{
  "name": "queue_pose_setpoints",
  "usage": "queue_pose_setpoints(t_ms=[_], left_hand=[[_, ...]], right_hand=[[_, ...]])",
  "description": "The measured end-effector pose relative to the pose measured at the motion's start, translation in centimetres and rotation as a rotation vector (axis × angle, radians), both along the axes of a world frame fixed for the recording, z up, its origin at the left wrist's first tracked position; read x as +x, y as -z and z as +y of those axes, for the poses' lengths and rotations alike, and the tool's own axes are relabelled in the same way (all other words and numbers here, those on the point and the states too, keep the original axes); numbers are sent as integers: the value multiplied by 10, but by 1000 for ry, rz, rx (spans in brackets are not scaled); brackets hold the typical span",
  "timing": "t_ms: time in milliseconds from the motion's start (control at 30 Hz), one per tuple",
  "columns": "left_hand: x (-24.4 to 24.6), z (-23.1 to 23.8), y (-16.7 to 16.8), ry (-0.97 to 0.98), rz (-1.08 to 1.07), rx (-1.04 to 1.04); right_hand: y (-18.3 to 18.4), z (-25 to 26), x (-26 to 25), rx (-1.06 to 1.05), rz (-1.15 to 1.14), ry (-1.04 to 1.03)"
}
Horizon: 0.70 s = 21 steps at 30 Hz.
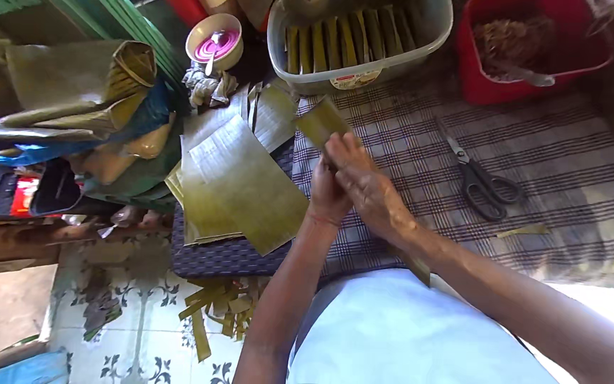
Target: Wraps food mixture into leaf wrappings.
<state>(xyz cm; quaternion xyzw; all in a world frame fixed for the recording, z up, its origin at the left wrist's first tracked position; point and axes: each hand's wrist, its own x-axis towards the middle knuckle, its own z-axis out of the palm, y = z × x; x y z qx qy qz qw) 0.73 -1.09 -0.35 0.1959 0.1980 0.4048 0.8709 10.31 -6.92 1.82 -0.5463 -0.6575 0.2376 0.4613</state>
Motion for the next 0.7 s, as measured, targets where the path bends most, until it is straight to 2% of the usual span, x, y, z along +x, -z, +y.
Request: queue_pose_setpoints(t_ms=[33, 100, 133, 200, 300, 400, 533, 600, 700], left_hand=[[-3, 5, 4, 18, -84, -31], [3, 9, -17, -73, 101, -115], [4, 10, -19, -92, 194, -99], [4, 9, -14, -107, 329, -71], [5, -6, 1, -132, 442, -86], [14, -23, 6, -128, 428, -183], [21, -25, -17, -64, 271, -227], [21, -28, -27, -71, 249, -176], [19, -37, -33, -75, 229, -133]], right_hand=[[-2, -2, 0, -35, 19, -57], [-4, 7, 20, -179, 111, -58], [-2, 15, 34, -271, 206, 18], [2, 24, 63, -432, 406, 107], [10, 10, 89, -563, 526, 45], [12, -10, 71, -544, 423, 89], [13, -22, 14, -154, -22, 86], [22, -15, 16, -28, -167, 94], [19, -1, 43, -134, -157, 160]])
